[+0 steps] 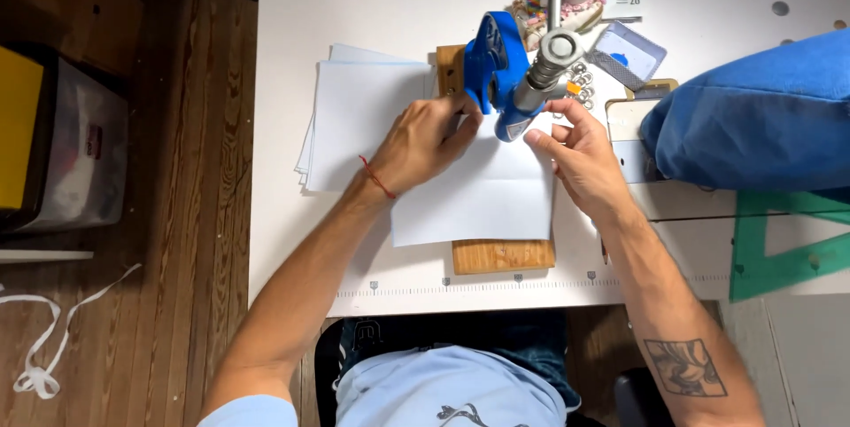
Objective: Cutting paper into small rectangles and punching holes in them using a manual press.
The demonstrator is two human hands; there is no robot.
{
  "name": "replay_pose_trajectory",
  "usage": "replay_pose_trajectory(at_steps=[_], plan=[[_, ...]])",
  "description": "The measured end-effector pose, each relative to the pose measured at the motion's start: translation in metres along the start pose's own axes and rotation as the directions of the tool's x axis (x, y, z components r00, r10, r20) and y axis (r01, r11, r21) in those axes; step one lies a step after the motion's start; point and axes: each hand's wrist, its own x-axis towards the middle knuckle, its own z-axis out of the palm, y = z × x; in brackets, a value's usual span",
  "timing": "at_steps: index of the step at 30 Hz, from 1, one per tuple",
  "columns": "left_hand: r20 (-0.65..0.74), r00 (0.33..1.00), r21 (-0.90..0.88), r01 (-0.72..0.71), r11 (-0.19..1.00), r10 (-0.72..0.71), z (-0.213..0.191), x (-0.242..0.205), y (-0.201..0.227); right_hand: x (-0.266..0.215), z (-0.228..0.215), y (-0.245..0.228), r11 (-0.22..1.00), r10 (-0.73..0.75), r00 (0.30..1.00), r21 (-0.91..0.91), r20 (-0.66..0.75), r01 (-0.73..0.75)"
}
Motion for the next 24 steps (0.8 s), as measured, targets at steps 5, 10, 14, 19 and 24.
replay_pose_trajectory(at_steps=[5, 10, 14, 19, 24], plan=[[0.036, 0.988, -0.057, 0.151, 0.987, -0.149, -0.010, 0.012, 0.006, 0.005, 0.001, 0.002, 1.000, -0.016, 0.999, -0.014, -0.043, 0.015], [0.044, 0.980, -0.152, 0.198, 0.968, -0.193, -0.018, 0.017, 0.015, 0.004, 0.023, -0.017, 0.998, -0.062, 0.996, -0.007, -0.059, 0.061], [0.133, 0.960, -0.329, 0.278, 0.902, -0.248, 0.006, 0.027, -0.035, 0.002, 0.039, -0.027, 0.994, -0.104, 0.993, -0.027, -0.061, 0.102], [0.163, 0.946, -0.460, 0.325, 0.826, -0.281, 0.004, 0.032, -0.009, 0.004, 0.041, -0.030, 0.996, -0.087, 0.993, -0.032, -0.081, 0.085], [0.157, 0.933, -0.484, 0.359, 0.798, -0.325, 0.000, 0.032, 0.006, 0.001, 0.044, -0.035, 0.992, -0.108, 0.991, -0.081, -0.074, 0.102]])
